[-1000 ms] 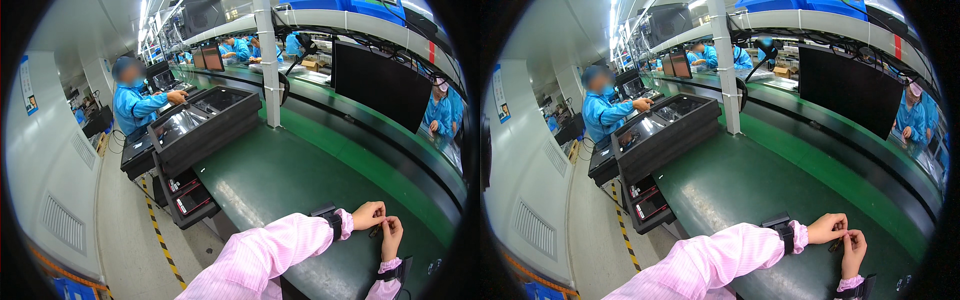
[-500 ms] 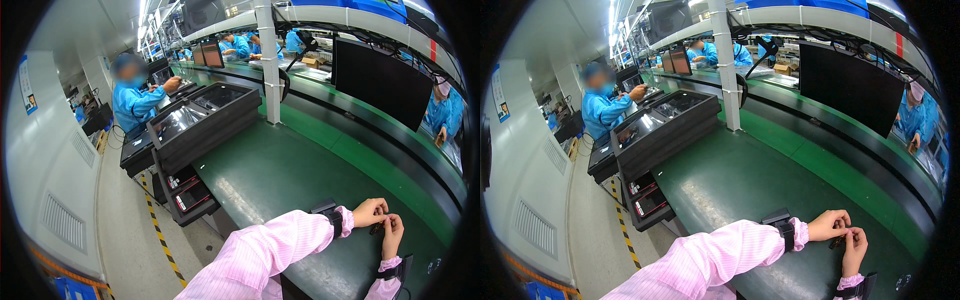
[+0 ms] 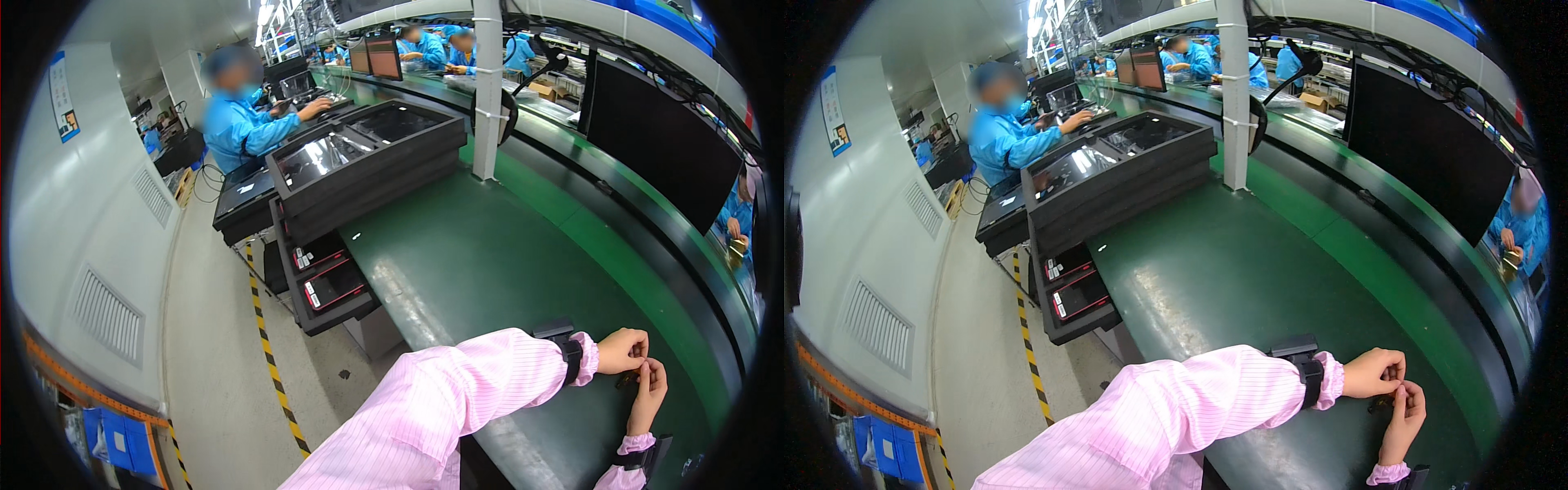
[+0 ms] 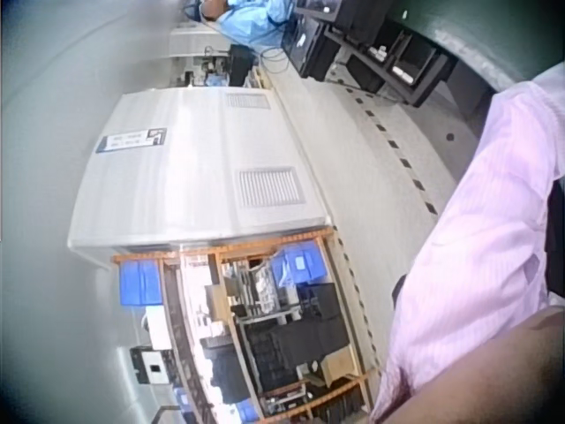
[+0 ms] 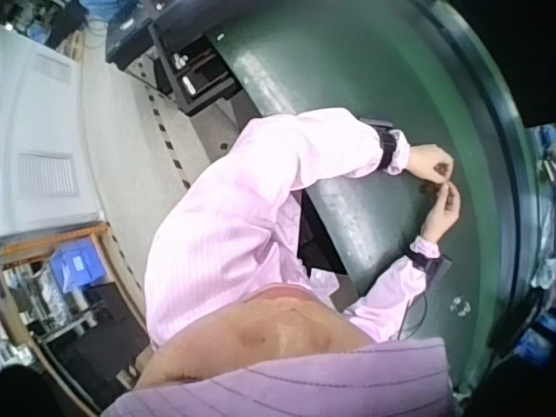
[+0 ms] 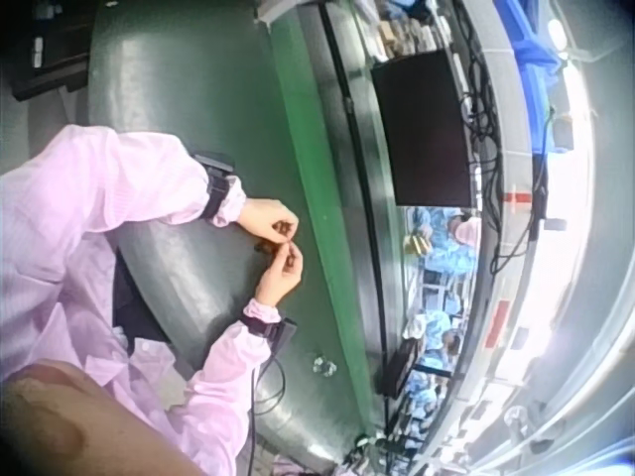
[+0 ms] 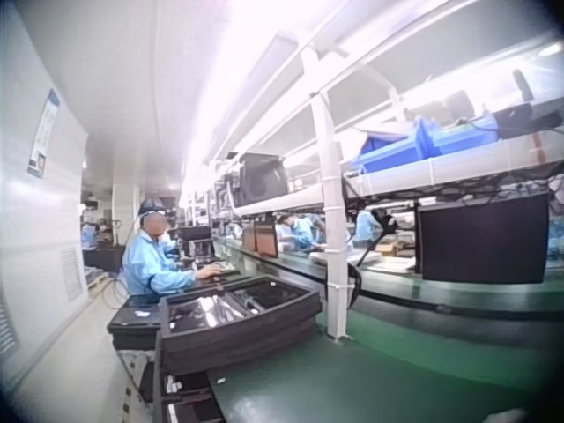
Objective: Assemble a small plastic component and then organize monitor panels into foam trays on a storage shelf.
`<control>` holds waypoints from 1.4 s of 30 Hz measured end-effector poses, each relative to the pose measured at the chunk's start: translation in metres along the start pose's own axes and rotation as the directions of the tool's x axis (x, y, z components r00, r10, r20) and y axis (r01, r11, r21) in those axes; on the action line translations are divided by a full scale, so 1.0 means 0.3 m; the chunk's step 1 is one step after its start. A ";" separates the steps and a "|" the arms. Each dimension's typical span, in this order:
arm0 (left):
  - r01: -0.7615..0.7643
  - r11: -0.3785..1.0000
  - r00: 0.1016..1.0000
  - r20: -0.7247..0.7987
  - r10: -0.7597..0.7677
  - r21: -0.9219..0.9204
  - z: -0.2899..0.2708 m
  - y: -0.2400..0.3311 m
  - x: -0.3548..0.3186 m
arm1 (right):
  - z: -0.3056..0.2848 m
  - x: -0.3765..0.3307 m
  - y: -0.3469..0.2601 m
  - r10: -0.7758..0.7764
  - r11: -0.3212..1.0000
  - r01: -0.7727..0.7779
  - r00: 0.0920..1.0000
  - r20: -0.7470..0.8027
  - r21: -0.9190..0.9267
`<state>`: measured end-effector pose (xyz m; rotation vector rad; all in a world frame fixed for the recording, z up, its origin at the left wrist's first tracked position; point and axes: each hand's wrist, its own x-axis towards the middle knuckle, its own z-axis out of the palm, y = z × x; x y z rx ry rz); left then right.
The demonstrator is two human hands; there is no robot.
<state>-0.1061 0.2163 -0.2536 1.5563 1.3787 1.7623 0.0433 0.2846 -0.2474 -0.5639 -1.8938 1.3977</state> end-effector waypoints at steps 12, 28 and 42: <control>-0.032 0.999 0.999 -0.015 0.032 -0.015 0.002 -0.011 0.003 | -0.045 0.017 0.056 -0.007 0.999 0.008 0.999 0.034 -0.039; 0.061 0.989 0.998 0.017 -0.064 0.132 -0.005 0.090 0.014 | -0.003 -0.014 -0.114 -0.099 0.947 0.064 0.990 -0.096 -0.315; 0.167 0.985 0.976 0.136 -0.170 0.036 -0.035 0.072 -0.036 | 0.008 -0.042 0.042 -0.061 0.995 0.055 0.995 -0.078 -0.083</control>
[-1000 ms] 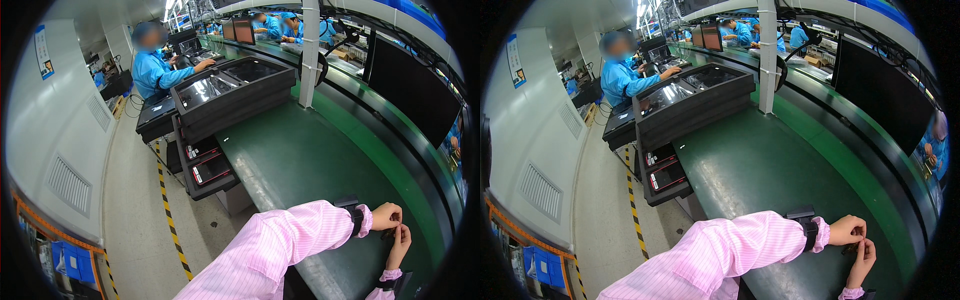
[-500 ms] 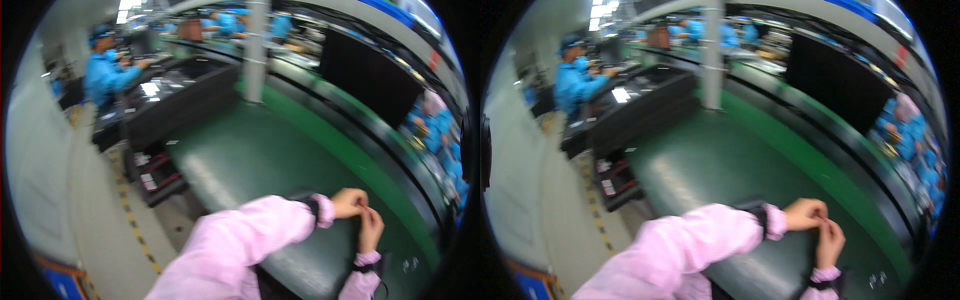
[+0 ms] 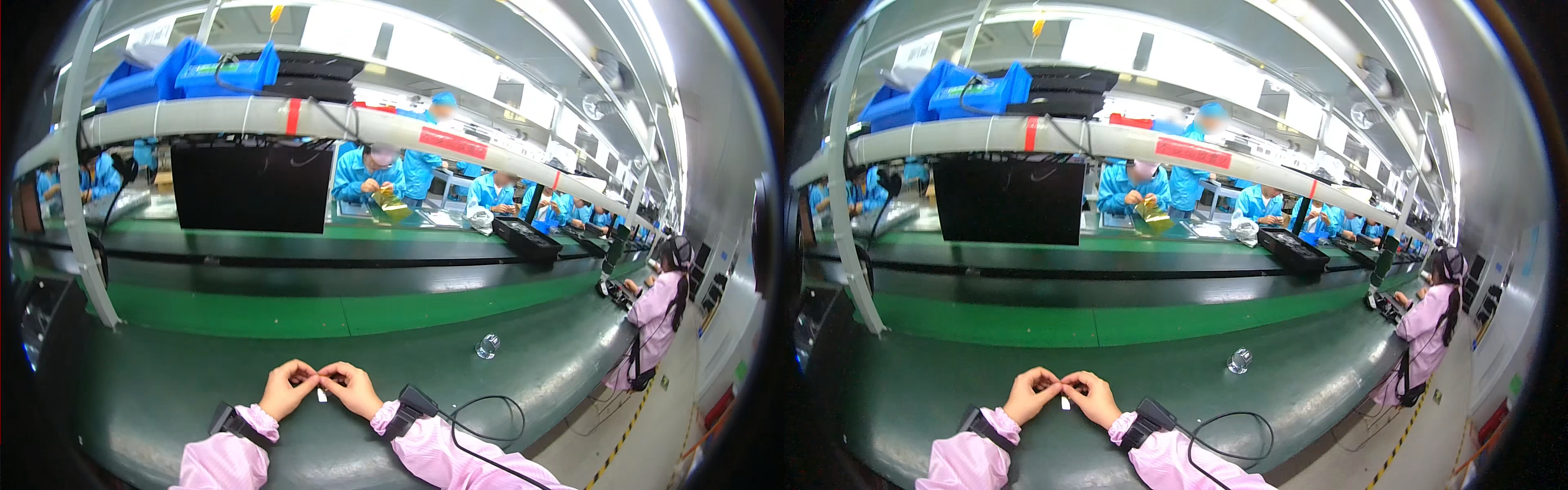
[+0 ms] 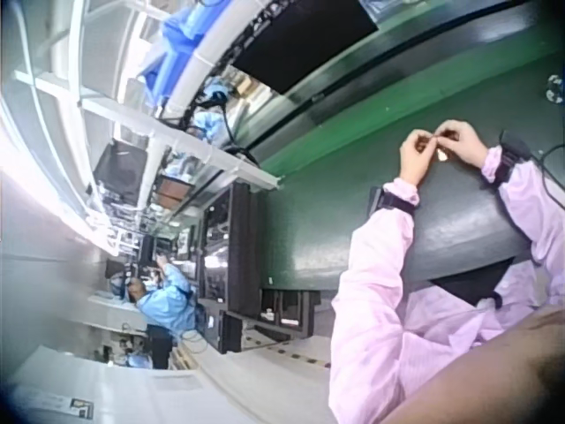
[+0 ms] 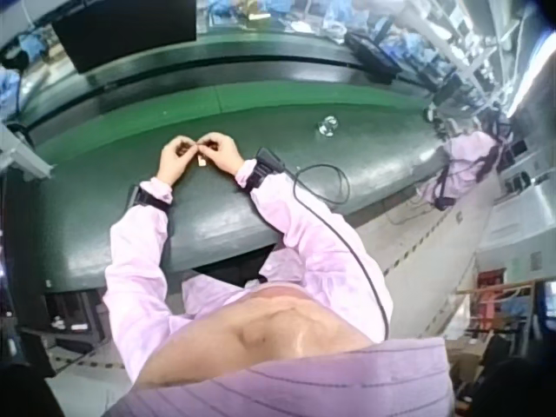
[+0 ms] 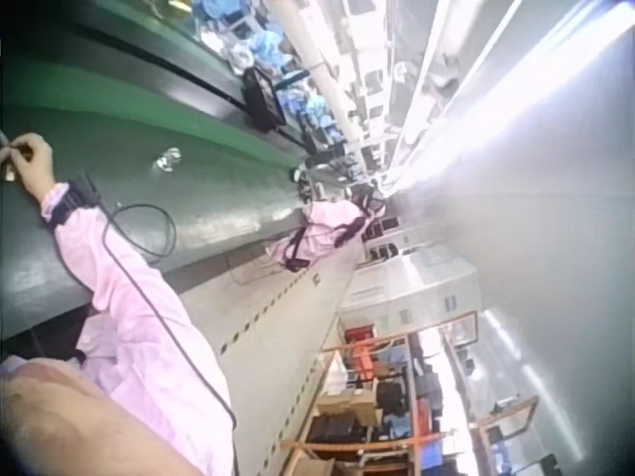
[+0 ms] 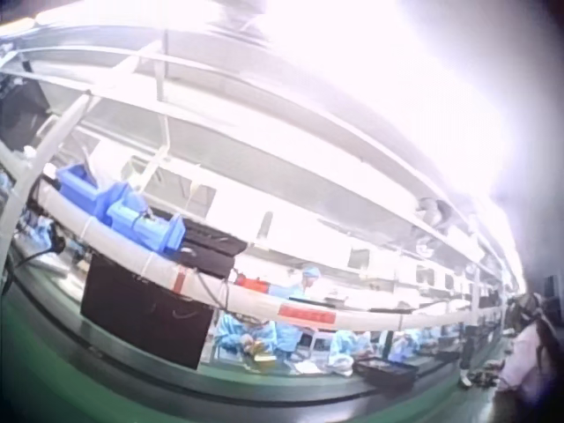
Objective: Assemble a small plastic component and then organize monitor panels into foam trays on a storage shelf.
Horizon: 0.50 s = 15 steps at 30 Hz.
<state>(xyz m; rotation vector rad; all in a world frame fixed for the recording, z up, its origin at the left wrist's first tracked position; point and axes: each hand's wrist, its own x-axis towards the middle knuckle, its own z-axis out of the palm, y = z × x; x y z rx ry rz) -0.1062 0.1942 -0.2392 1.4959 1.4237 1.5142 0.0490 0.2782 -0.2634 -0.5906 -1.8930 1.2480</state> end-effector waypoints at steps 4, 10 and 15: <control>0.010 0.999 1.000 -0.006 -0.010 0.043 0.002 0.028 -0.005 | -0.007 0.000 -0.049 0.052 0.999 -0.052 0.998 0.026 0.007; -0.021 0.995 0.998 -0.064 0.027 0.102 -0.014 0.022 0.014 | -0.010 0.018 -0.069 0.036 0.992 -0.052 0.991 0.132 0.116; -0.014 0.999 0.998 -0.059 0.017 0.045 0.005 -0.011 0.031 | -0.027 0.012 -0.062 0.004 0.988 -0.018 0.996 0.093 0.156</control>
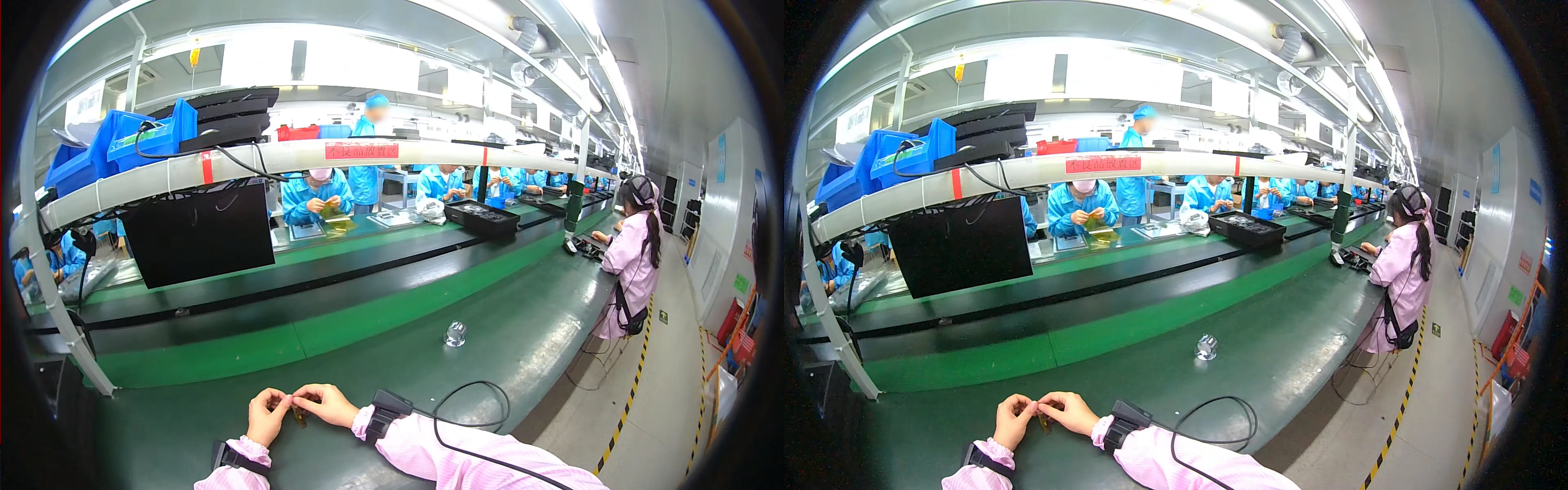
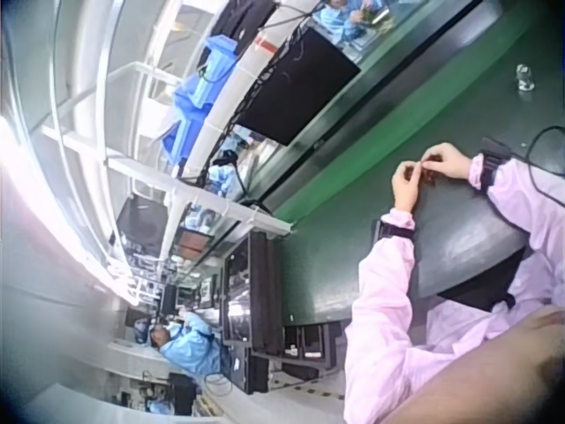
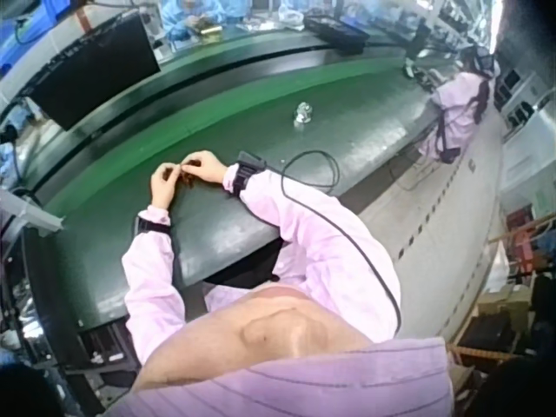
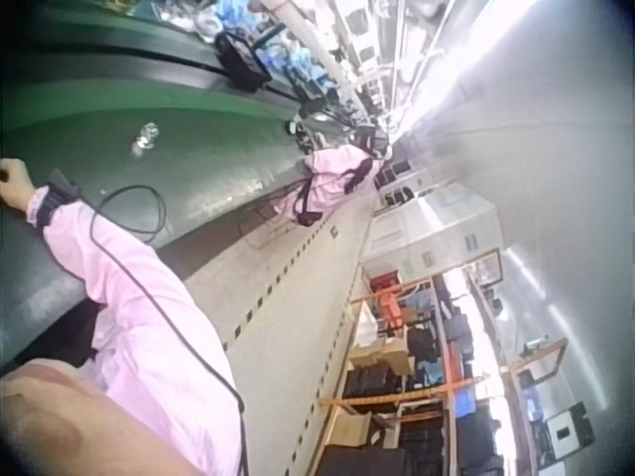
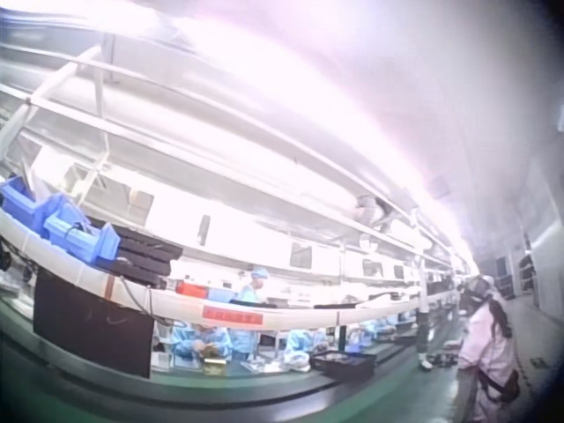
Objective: Assemble a small plastic component and then organize monitor panels into foam trays on a storage shelf.
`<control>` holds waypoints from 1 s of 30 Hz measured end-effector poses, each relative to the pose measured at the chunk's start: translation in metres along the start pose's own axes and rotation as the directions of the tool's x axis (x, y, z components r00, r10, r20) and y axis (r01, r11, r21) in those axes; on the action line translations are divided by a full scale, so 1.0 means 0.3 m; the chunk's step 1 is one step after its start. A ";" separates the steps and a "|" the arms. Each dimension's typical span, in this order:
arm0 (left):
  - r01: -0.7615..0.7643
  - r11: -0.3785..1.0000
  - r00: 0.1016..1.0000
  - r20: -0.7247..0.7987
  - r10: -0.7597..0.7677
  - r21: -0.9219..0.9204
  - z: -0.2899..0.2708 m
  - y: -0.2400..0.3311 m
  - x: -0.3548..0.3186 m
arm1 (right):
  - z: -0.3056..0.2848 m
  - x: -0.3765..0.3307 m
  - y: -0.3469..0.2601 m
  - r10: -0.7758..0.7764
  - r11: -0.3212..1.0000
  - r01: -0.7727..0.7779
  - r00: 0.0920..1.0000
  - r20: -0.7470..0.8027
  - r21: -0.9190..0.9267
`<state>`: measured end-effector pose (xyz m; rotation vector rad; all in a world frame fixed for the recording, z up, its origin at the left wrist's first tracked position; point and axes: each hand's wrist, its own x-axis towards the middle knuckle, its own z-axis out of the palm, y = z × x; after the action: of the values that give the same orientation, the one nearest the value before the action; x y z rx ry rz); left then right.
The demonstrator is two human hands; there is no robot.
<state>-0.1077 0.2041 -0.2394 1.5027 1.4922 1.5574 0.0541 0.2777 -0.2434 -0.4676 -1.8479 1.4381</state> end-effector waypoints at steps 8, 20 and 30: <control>0.034 0.985 0.999 0.008 -0.036 0.169 -0.031 0.022 -0.035 | 0.059 0.004 -0.075 0.060 0.956 -0.094 0.990 -0.132 -0.276; -0.397 0.786 0.839 -0.160 0.521 0.475 -0.034 0.424 -0.657 | -0.085 0.113 0.177 -0.069 0.942 0.100 0.992 0.107 -0.321; 0.580 0.807 -0.099 -0.974 0.202 0.109 -0.529 0.328 -1.738 | -0.226 0.181 0.208 -0.012 0.861 0.064 0.994 0.105 -0.505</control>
<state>-0.0858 -0.3457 -0.3011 -0.3621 3.0017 2.2321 0.0584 0.3789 -0.2773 -0.6176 -2.3093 0.9426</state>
